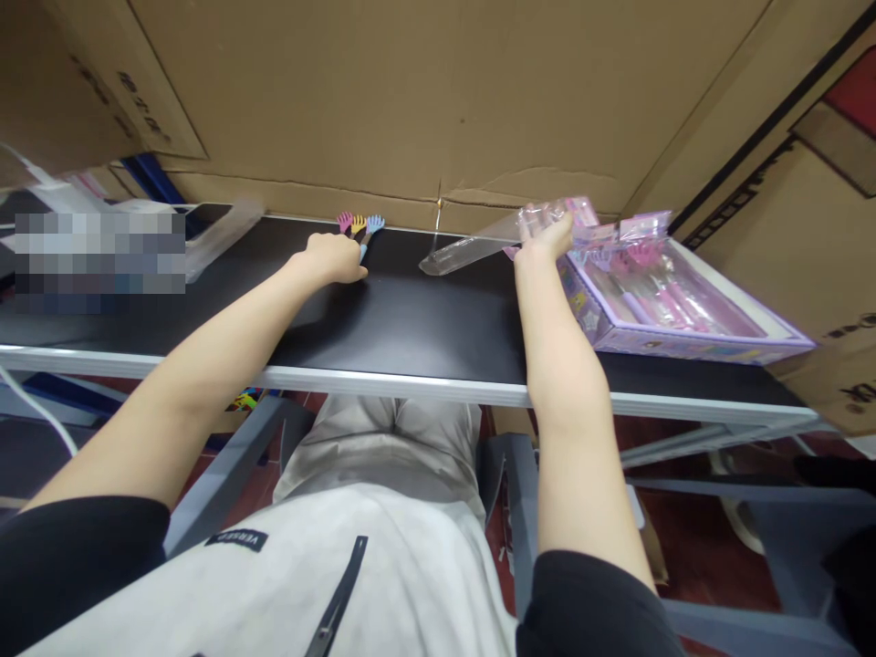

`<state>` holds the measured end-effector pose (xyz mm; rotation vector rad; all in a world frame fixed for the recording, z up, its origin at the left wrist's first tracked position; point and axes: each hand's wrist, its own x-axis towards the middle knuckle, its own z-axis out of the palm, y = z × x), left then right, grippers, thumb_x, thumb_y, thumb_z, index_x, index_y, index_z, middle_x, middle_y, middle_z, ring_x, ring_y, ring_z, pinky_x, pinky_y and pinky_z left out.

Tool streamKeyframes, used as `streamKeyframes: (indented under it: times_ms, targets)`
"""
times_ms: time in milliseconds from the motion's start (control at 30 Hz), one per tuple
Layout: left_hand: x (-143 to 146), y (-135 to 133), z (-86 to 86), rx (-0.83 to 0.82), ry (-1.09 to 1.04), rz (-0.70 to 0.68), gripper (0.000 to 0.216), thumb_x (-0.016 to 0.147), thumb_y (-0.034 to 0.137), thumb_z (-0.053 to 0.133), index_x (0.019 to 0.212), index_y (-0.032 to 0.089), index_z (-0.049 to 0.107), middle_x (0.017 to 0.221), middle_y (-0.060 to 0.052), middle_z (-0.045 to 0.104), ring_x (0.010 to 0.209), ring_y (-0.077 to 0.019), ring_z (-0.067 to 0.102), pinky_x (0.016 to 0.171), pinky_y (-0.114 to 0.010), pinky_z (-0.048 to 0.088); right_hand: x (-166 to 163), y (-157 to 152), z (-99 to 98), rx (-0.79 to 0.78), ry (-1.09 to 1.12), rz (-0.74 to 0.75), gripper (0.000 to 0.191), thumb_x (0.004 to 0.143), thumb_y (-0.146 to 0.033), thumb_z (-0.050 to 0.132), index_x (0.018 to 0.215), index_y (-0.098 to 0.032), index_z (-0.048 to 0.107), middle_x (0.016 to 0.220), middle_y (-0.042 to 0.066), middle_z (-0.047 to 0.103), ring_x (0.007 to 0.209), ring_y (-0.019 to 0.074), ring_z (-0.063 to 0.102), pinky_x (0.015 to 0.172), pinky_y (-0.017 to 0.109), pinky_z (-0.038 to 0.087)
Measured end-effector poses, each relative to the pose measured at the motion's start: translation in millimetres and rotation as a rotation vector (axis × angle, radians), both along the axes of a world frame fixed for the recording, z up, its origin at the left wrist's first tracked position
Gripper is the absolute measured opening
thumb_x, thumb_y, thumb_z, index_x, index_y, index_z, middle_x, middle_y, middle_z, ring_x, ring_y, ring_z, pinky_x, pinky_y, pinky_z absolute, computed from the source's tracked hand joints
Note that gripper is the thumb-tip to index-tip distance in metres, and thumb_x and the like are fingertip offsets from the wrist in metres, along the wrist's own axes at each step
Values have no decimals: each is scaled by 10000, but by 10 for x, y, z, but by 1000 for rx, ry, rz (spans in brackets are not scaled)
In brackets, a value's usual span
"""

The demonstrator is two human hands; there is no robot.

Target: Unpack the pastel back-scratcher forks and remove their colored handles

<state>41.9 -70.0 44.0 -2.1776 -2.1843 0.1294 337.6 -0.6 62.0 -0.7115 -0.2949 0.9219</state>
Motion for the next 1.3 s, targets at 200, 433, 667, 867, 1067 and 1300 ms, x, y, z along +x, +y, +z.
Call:
streamKeyframes:
  times_ms: [200,433,667,867,1067,1300]
  targets:
    - [-33,8,-26,42,-65,-15,691,882,445,695,1491,119,682,1428,-275,698,1441,-463,579,1189,-529,431,-64,-94,45,-34,-73,12,388,1161,-329,285,1376,-151,555,1230,85,662,857,99,687,874,274,610]
    - [-16,-35,-13,158,-243,-58,535,895,391,676,1338,101,748,1343,-266,731,1409,-457,598,1186,-492,417,-25,31,25,-145,-332,48,466,1153,-291,206,1401,-154,575,1343,161,648,1110,154,706,874,281,633]
    - [146,-218,105,397,-497,-192,408,1082,393,489,1288,123,715,1405,-230,692,1445,-423,557,1262,-507,318,-325,161,-129,-111,-680,306,179,1061,-274,556,1017,-195,710,1028,72,738,893,160,727,871,353,651]
    - [259,-52,-51,297,-1091,-209,290,1071,410,594,1035,164,744,1067,-107,800,1082,-245,736,1001,-316,523,-918,-428,-175,-179,-680,664,84,1021,-232,690,961,-176,675,712,-15,669,549,74,554,605,204,575]
    - [310,16,-156,65,-1460,-99,286,1040,256,638,766,175,653,726,-30,715,684,-129,679,636,-209,439,-1071,-668,-233,-225,-715,866,233,1062,-113,584,842,-158,644,577,-40,595,436,62,475,488,194,480]
    - [345,-34,-111,46,-1587,-11,277,959,71,585,702,174,584,632,22,594,536,-82,548,541,-196,388,-1100,-686,-251,-222,-755,882,141,1011,-144,698,882,-166,648,615,-27,618,478,86,528,521,224,529]
